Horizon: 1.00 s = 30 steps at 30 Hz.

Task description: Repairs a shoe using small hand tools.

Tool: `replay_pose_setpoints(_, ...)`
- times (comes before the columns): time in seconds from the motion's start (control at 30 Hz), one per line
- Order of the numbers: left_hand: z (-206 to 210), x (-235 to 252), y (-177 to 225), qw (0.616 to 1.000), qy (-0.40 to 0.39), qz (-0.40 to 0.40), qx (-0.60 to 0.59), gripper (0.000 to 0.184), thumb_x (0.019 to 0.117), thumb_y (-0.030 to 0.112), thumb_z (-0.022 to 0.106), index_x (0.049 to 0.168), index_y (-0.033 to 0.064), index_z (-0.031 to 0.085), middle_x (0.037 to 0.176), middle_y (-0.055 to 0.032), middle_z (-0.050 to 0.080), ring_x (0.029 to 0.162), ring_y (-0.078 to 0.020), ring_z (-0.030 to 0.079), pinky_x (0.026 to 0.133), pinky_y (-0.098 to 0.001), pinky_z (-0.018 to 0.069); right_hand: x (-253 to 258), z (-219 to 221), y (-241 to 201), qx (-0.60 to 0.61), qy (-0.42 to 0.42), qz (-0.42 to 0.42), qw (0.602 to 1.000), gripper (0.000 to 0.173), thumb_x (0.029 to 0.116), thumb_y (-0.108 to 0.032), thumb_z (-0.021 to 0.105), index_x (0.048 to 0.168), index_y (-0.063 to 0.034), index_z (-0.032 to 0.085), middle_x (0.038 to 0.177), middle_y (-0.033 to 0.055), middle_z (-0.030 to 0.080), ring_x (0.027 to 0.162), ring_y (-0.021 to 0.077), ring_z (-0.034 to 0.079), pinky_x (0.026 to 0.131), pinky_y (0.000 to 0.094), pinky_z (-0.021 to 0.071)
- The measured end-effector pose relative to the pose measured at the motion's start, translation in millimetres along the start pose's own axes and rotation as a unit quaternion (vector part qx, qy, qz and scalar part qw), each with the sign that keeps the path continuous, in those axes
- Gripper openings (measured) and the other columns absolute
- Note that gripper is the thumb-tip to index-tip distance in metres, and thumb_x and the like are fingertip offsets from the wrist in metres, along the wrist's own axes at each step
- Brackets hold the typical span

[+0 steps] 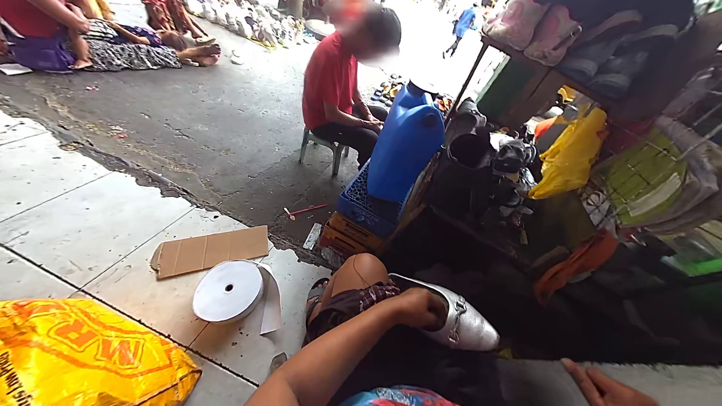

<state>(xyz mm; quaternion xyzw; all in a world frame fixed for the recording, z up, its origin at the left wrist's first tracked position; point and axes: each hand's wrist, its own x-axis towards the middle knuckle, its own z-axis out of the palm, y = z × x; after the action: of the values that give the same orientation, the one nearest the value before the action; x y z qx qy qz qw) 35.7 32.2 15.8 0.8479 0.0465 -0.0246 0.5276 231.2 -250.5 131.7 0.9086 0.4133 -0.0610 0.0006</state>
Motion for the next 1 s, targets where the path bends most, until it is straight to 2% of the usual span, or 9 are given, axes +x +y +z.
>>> replay_pose_setpoints(0.13,-1,-6,2,0.997,0.04,-0.016,-0.069,0.022,0.0992,0.009,0.062,0.112,-0.0063,0.071,0.11,-0.0216,0.071,0.105,-0.0294,0.067,0.099,-0.0487,0.0502,3,-5,36,-0.009,0.09,0.071,0.993,0.073,0.1076,-0.053,0.039,0.087,0.0118,0.066,0.078,0.033,0.065,0.077,0.0532,0.066,0.067,0.0699,0.0477)
replay_pose_setpoints(0.23,-2,-11,9,0.994,0.054,-0.067,-0.065,0.024,0.1008,0.005,0.057,0.116,-0.0096,0.067,0.113,-0.0239,0.069,0.108,-0.0298,0.066,0.1,-0.0468,0.0492,-3,0,9,0.026,0.102,-0.016,0.994,0.074,0.1065,-0.053,0.04,0.077,0.0111,0.062,0.065,0.0285,0.058,0.061,0.048,0.061,0.056,0.0653,0.0447)
replay_pose_setpoints(0.33,5,-9,-8,0.988,0.11,-0.097,-0.047,0.02,0.1004,0.004,0.057,0.111,-0.0086,0.068,0.105,-0.0227,0.07,0.098,-0.0315,0.069,0.093,-0.0507,0.0536,-4,19,-18,0.104,0.013,-0.137,0.985,0.069,0.1045,-0.051,0.046,0.07,0.007,0.059,0.059,0.0203,0.054,0.057,0.0382,0.058,0.053,0.0563,0.0448)
replay_pose_setpoints(0.47,8,-6,-11,0.971,0.158,-0.18,-0.001,0.019,0.1008,0.006,0.054,0.107,-0.0076,0.066,0.095,-0.0222,0.068,0.091,-0.0329,0.067,0.086,-0.0535,0.052,-10,46,-37,0.141,-0.181,-0.194,0.954,0.06,0.1007,-0.052,0.057,0.067,-0.0024,0.06,0.058,0.0096,0.053,0.059,0.0276,0.059,0.055,0.049,0.0458)
replay_pose_setpoints(0.6,10,-3,-8,0.961,0.174,-0.215,0.025,0.017,0.1003,0.005,0.053,0.102,-0.0071,0.065,0.091,-0.0204,0.066,0.087,-0.0306,0.065,0.082,-0.0519,0.0507,-9,49,-43,0.098,-0.395,-0.139,0.903,0.054,0.1018,-0.051,0.059,0.078,-0.0028,0.069,0.07,0.0121,0.062,0.072,0.0295,0.063,0.068,0.0534,0.0488)
replay_pose_setpoints(0.7,11,-4,-11,0.959,0.175,-0.218,0.034,0.017,0.1008,0.008,0.054,0.101,-0.0058,0.064,0.087,-0.0175,0.065,0.082,-0.0273,0.063,0.078,-0.0495,0.0496,-6,50,-39,0.071,-0.438,-0.09,0.892,0.05,0.097,-0.05,0.067,0.078,-0.0037,0.072,0.073,0.0127,0.065,0.076,0.031,0.065,0.071,0.0563,0.0498)
replay_pose_setpoints(0.83,12,-4,-18,0.96,0.186,-0.209,0.03,0.017,0.0999,0.011,0.053,0.094,-0.0015,0.063,0.079,-0.0097,0.06,0.073,-0.0178,0.057,0.072,-0.0417,0.0464,-10,44,-26,0.154,-0.317,-0.1,0.931,0.048,0.087,-0.053,0.077,0.071,-0.0088,0.068,0.062,0.0067,0.06,0.062,0.0262,0.061,0.059,0.0541,0.0495)
replay_pose_setpoints(0.9,12,-4,-21,0.959,0.194,-0.203,0.028,0.017,0.0994,0.01,0.053,0.091,-0.0008,0.062,0.076,-0.0075,0.058,0.071,-0.0148,0.055,0.07,-0.0388,0.0458,-10,43,-28,0.252,-0.173,-0.136,0.943,0.04,0.0902,-0.047,0.075,0.084,-0.0081,0.073,0.07,0.0069,0.064,0.064,0.024,0.062,0.061,0.0515,0.0528)
replay_pose_setpoints(1.0,15,-5,-23,0.959,0.205,-0.195,0.023,0.018,0.099,0.01,0.051,0.089,0.0008,0.062,0.075,-0.0047,0.056,0.07,-0.0114,0.054,0.07,-0.0356,0.0454,0,54,-48,0.339,-0.006,-0.19,0.921,0.028,0.098,-0.032,0.063,0.101,-0.0075,0.076,0.084,0.0059,0.065,0.073,0.0158,0.061,0.065,0.0351,0.0527)
